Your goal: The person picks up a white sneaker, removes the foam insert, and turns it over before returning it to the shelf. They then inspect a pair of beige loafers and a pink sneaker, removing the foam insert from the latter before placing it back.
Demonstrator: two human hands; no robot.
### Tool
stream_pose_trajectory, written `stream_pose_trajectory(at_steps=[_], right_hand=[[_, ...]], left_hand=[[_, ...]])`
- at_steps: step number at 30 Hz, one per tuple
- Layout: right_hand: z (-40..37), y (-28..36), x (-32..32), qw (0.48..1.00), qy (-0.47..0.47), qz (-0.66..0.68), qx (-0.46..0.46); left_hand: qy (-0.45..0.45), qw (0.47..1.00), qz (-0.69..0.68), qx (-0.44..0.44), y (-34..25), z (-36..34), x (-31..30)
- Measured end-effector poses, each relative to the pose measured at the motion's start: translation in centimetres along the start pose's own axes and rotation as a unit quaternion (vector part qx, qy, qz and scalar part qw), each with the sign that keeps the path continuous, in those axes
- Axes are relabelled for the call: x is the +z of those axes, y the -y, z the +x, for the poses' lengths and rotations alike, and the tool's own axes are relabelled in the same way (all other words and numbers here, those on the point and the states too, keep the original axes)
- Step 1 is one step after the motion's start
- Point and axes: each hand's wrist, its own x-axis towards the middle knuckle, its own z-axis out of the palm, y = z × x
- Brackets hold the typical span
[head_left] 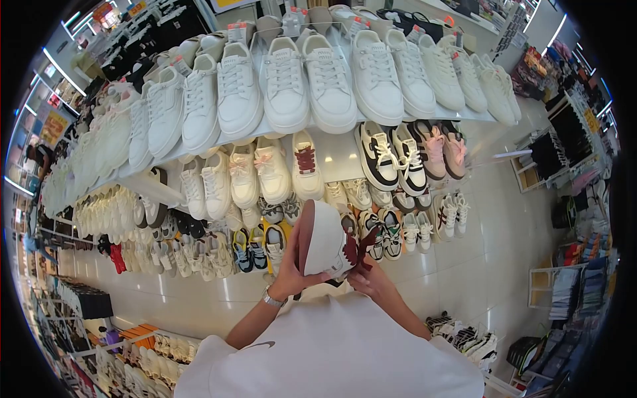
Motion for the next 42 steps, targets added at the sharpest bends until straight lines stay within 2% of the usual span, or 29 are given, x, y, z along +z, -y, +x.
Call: stream_pose_trajectory(at_steps=[3,7,10,13,19,20,23,24,27,28,34,37,40,42], right_hand=[[0.0,0.0,1.9,0.966,0.0,-0.237,-0.099],[0.8,0.0,1.9,0.958,-0.014,-0.263,-0.114],[1.0,0.5,2.6,0.956,-0.02,-0.275,-0.101],[0.8,0.7,3.4,0.95,-0.032,-0.292,-0.101],[1.7,0.9,1.2,0.927,-0.041,-0.351,-0.127],[2.1,0.9,-0.1,0.938,-0.033,-0.319,-0.134],[2.3,0.5,2.3,0.938,-0.067,-0.31,-0.14],[2.6,0.7,1.7,0.941,-0.042,-0.319,-0.106],[3.3,-0.3,3.3,0.909,-0.052,-0.393,-0.128],[3.6,-0.2,3.0,0.906,-0.022,-0.406,-0.117],[6.2,-2.9,3.4,0.861,-0.022,-0.495,-0.118],[7.9,-4.4,3.9,0.85,-0.05,-0.51,-0.125],[9.4,-7.1,6.1,0.895,-0.073,-0.421,-0.125],[10.5,-9.0,8.1,0.864,-0.055,-0.483,-0.129]], left_hand=[[-0.017,1.0,-0.001,0.0,0.8,-0.3,-0.2],[-0.055,0.998,-0.028,-0.009,1.6,-0.7,-0.3],[-0.066,0.998,0.018,-0.012,1.3,-0.7,-0.9],[-0.079,0.996,-0.018,0.022,0.4,-0.6,-0.9],[-0.124,0.992,0.004,0.033,0.4,-1.1,-1.6],[-0.127,0.991,0.007,0.035,0.9,-1.2,-1.8],[-0.147,0.988,-0.04,0.024,1.7,-1.5,-2.1],[-0.143,0.987,-0.072,0.016,0.5,-1.6,-2.1],[-0.158,0.98,-0.118,-0.004,-0.3,-2.4,-2.6],[-0.167,0.977,-0.129,-0.003,-0.5,-2.7,-2.8],[-0.189,0.975,-0.121,0.008,-1.3,-4.7,-5.5],[-0.194,0.971,-0.139,0.001,-1.4,-5.6,-7.6],[-0.216,0.967,-0.133,-0.01,-1.8,-7.3,-9.9],[-0.234,0.963,-0.131,0.001,-2.9,-8.6,-11.6]])
